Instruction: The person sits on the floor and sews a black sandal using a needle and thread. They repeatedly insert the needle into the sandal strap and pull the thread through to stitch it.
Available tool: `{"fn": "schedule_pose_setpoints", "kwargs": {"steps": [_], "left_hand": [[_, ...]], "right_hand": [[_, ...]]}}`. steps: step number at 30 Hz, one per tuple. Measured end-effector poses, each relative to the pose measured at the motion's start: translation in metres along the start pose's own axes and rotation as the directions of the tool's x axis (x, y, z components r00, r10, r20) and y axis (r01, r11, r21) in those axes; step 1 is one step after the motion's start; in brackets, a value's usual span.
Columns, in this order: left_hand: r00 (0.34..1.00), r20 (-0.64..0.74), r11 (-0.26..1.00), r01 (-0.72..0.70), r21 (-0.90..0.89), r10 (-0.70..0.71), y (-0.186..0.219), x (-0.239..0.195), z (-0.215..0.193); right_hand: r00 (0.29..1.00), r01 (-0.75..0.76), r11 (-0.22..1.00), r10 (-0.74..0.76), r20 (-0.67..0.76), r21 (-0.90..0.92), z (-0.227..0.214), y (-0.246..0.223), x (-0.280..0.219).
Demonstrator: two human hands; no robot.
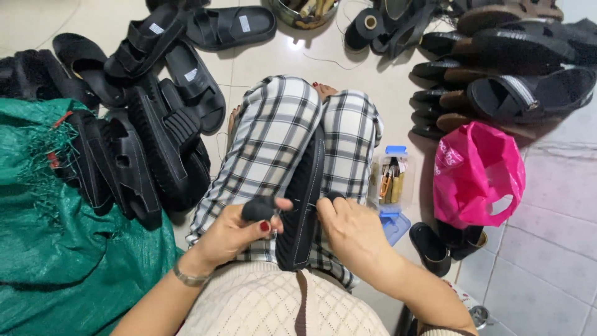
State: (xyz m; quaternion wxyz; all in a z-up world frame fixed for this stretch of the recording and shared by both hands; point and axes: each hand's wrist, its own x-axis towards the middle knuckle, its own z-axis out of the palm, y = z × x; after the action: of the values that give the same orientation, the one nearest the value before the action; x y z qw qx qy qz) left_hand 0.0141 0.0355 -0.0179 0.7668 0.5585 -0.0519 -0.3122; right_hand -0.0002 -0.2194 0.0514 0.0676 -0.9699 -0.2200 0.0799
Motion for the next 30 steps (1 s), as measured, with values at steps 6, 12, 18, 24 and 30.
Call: {"fn": "schedule_pose_setpoints", "kwargs": {"steps": [6,12,18,24,30], "left_hand": [[0.948,-0.093,0.942,0.285,-0.177,-0.304,0.007,0.019,0.016],[0.953,-0.126,0.925,0.299,0.233,-0.276,0.024,0.014,0.039],[0.957,-0.183,0.618,0.005,0.786,0.225,-0.01,0.001,0.061],[0.966,-0.255,0.689,0.219,0.691,-0.051,0.004,0.008,0.059],[0.983,-0.181,0.688,0.16,0.708,-0.042,0.01,0.011,0.055]], "right_hand": [[0.999,0.028,0.996,-0.025,-0.034,0.085,-0.01,0.0,0.002],[0.999,-0.019,0.994,0.023,-0.035,0.104,-0.002,-0.006,-0.004],[0.998,-0.019,0.997,0.015,0.058,0.069,-0.031,-0.005,-0.023],[0.957,-0.29,0.9,0.261,0.13,0.327,-0.053,0.026,-0.05],[0.957,-0.167,0.345,0.281,0.068,0.924,0.019,0.031,-0.038]]}}
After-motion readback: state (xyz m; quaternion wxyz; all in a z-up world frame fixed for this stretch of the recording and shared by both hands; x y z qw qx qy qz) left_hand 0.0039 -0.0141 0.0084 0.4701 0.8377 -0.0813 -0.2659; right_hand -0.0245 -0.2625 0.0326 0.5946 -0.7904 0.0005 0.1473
